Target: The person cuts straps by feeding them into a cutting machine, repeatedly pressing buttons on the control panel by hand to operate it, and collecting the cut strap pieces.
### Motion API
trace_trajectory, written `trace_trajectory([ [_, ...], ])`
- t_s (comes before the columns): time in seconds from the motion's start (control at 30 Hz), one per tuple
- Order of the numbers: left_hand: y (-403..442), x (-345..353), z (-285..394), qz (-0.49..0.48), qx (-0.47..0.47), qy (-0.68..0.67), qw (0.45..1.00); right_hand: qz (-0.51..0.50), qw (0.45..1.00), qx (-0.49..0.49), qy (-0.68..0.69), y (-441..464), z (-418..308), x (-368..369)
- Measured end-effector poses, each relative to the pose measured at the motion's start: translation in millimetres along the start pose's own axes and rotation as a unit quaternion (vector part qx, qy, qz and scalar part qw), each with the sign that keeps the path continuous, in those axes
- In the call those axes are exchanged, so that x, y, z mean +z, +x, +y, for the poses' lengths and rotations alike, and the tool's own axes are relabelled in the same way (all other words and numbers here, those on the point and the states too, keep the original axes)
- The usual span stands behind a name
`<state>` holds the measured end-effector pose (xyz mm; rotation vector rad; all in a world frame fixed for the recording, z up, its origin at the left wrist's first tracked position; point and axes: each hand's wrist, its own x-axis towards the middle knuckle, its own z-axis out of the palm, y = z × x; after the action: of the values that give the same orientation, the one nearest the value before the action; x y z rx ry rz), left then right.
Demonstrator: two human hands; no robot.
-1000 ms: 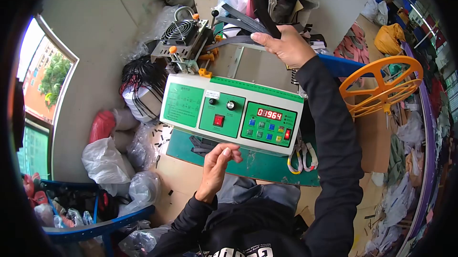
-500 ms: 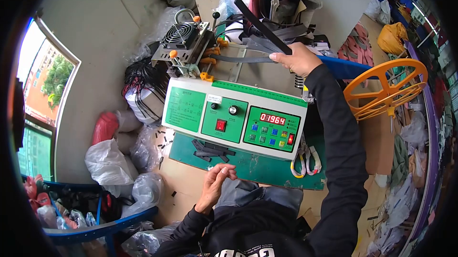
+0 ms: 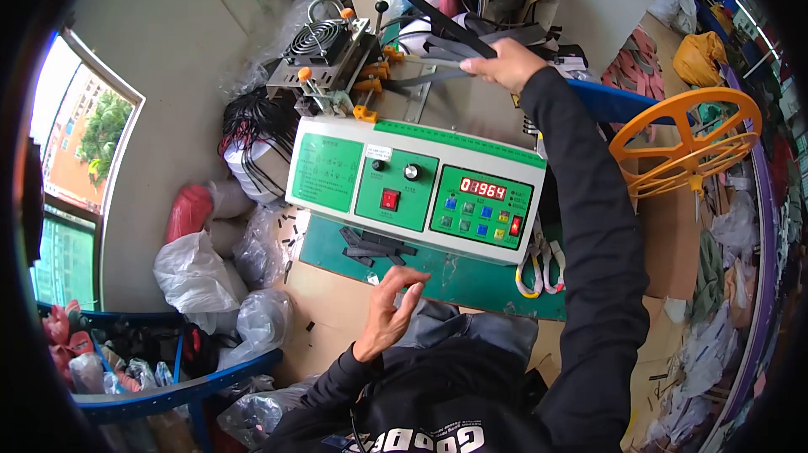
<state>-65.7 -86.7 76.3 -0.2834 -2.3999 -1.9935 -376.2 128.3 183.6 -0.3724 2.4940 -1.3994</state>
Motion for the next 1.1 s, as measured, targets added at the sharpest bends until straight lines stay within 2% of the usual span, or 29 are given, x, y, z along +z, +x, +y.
trace_trajectory([
  [0.03,1.7,3.4,1.9,-0.002,-0.005,-0.001,1.000,-0.003,1.000,0.003,0.006,0.4,-5.9,3.7],
  [0.17,9.2,17.1,7.8,0.032,0.131,0.135,0.982,-0.016,1.000,-0.009,0.022,9.2,-14.6,17.2],
  [0.23,14.1,20.9,8.3,0.025,0.151,0.226,0.962,-0.016,1.000,0.010,0.014,12.4,-17.0,19.6],
  [0.27,18.3,22.9,9.4,0.022,0.148,0.222,0.964,-0.016,1.000,0.016,0.013,10.2,-20.9,20.2],
  [0.33,28.0,26.5,12.2,0.026,0.188,0.331,0.925,-0.010,0.999,0.030,0.020,6.3,-28.4,21.3],
  [0.5,58.6,38.5,6.6,0.031,0.210,0.400,0.891,0.021,0.999,0.041,0.008,-1.9,-34.1,30.1],
  [0.7,74.5,43.1,2.0,0.036,0.199,0.428,0.881,-0.003,1.000,0.022,-0.014,4.7,-27.3,29.6],
  [0.83,72.5,43.4,-1.3,0.042,0.200,0.427,0.881,0.021,1.000,0.015,0.013,-1.3,-32.0,31.9],
  [0.93,70.5,44.5,-6.5,0.054,0.193,0.408,0.891,-0.017,1.000,-0.019,-0.018,14.4,-15.9,25.0],
  [1.1,70.1,42.4,-4.4,0.095,0.180,0.372,0.906,-0.037,0.999,0.032,-0.019,8.3,-23.7,23.3],
])
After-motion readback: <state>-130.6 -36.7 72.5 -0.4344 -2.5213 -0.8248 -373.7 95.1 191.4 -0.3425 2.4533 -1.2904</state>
